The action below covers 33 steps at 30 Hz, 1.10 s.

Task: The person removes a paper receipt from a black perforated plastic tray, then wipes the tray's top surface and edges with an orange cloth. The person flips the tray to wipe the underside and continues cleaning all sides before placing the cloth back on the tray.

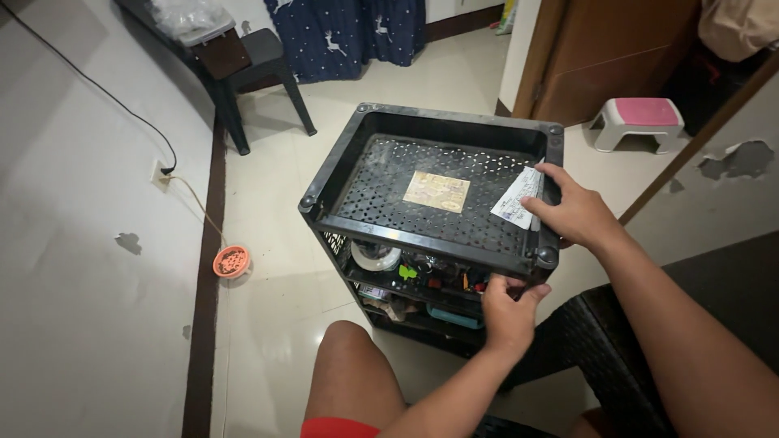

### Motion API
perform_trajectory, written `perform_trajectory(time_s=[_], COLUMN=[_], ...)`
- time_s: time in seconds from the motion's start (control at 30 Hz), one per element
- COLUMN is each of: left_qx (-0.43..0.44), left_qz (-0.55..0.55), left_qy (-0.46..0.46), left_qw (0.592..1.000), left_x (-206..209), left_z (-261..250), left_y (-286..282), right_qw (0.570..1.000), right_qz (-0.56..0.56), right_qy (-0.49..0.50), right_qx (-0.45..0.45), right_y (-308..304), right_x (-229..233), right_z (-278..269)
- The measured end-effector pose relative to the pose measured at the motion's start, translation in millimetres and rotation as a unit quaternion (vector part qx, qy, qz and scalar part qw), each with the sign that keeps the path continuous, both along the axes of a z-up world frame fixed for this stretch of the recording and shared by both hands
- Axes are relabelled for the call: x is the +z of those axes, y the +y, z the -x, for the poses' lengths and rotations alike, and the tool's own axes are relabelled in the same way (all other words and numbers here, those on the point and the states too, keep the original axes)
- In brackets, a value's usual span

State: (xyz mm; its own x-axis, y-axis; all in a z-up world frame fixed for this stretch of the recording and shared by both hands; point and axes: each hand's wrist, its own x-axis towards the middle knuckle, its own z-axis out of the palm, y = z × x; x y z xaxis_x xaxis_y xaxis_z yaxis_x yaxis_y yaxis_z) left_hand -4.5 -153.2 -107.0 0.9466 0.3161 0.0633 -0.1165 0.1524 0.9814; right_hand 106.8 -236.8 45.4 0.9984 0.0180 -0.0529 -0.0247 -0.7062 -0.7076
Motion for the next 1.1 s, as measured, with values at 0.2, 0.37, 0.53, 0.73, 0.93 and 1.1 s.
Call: perform_trajectory(time_s=[0.2,0.37,0.53,0.73,0.93,1.1], left_qx=[-0.001,-0.015,-0.022,-0.009,-0.032,-0.024], left_qz=[-0.057,-0.029,-0.03,-0.052,-0.029,-0.082], left_qy=[-0.01,-0.009,-0.022,-0.027,-0.068,-0.073], left_qw=[0.998,0.999,0.999,0.998,0.997,0.994], left_x=[-5,-5,-5,-3,7,10], left_z=[1,1,2,2,4,4], left_y=[5,3,3,6,10,11], right_qw=[0.999,0.994,0.995,0.996,0.998,0.999], right_qz=[0.042,0.095,0.098,0.082,0.047,0.027], right_qy=[-0.023,-0.05,-0.01,-0.007,-0.026,-0.035], right_qx=[-0.008,-0.01,-0.033,-0.028,-0.022,-0.02], right_y=[-4,-12,-6,-9,-12,-14], right_x=[-13,-29,-18,-24,-28,-31], right_z=[-8,-25,-19,-19,-22,-25])
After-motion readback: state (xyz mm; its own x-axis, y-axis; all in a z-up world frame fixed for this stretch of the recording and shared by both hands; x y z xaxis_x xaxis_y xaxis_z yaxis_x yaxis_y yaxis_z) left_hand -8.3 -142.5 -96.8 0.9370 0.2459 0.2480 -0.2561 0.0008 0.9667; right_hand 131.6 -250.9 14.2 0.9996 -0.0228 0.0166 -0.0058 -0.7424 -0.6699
